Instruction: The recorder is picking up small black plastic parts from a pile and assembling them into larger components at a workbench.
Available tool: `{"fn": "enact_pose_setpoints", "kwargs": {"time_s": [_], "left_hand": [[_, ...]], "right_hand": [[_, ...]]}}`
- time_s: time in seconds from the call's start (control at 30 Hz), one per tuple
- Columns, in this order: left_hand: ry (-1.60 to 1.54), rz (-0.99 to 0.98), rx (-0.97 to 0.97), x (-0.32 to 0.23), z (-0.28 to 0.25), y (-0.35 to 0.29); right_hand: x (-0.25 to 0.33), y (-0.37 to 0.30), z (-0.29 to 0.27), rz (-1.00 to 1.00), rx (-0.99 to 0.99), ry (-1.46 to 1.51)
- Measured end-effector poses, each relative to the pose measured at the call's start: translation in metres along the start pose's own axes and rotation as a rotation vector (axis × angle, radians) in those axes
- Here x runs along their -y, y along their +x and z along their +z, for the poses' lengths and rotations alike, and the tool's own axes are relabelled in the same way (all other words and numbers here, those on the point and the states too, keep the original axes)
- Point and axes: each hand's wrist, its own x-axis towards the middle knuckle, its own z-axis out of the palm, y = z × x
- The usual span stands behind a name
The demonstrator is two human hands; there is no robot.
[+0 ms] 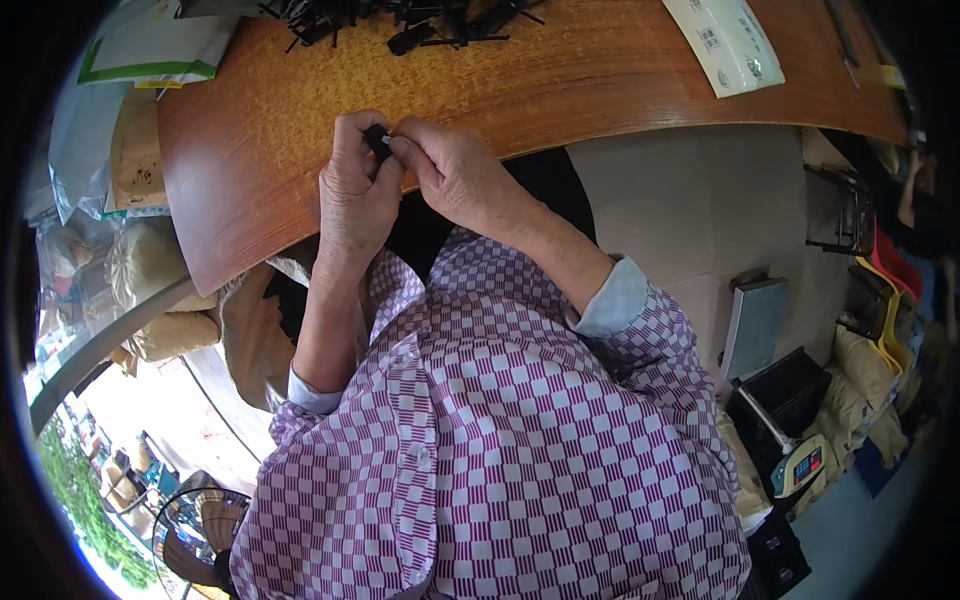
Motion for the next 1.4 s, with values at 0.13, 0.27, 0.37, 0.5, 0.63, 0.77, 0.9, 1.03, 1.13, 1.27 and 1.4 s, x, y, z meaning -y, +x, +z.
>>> {"fn": "enact_pose_setpoints", "kwargs": {"time_s": [0.13,0.27,0.37,0.5,0.63,0.77,0.9,1.03,1.13,1.27,1.4], "left_hand": [[0.095,0.008,-0.043,-0.006,0.004,0.003],[0.135,0.1,-0.056,-0.006,0.006,0.005],[0.089,0.041,-0.012,-0.007,0.005,0.009],[-0.614,-0.041,-0.013,-0.002,-0.006,0.017],[-1.056,-0.256,0.048,-0.002,-0.017,0.016],[-1.096,-0.327,0.095,0.003,-0.013,0.008],[-1.159,-0.317,0.156,-0.001,-0.009,0.003],[-1.202,-0.234,0.221,0.005,-0.008,0.001],[-1.0,-0.239,0.168,0.002,-0.012,-0.003],[-0.668,-0.088,0.186,0.009,-0.017,-0.007],[-0.424,0.072,-0.01,0.018,-0.011,-0.011]], "right_hand": [[-0.002,0.002,-0.002,-0.044,-0.047,0.019],[-0.005,0.0,-0.004,-0.014,-0.059,0.035],[-0.004,0.001,-0.007,0.012,-0.053,0.109],[-0.006,0.004,-0.013,-0.058,-0.182,0.239],[0.0,0.005,-0.017,0.099,-0.045,0.489],[-0.003,0.009,-0.018,0.048,-0.005,0.415],[-0.004,0.016,-0.021,0.067,0.036,0.474],[-0.007,0.02,-0.022,0.108,0.162,0.488],[-0.002,0.02,-0.023,0.125,0.155,0.4],[-0.003,0.022,-0.016,0.039,0.091,0.306],[0.004,0.023,-0.003,0.003,0.024,0.054]]}}
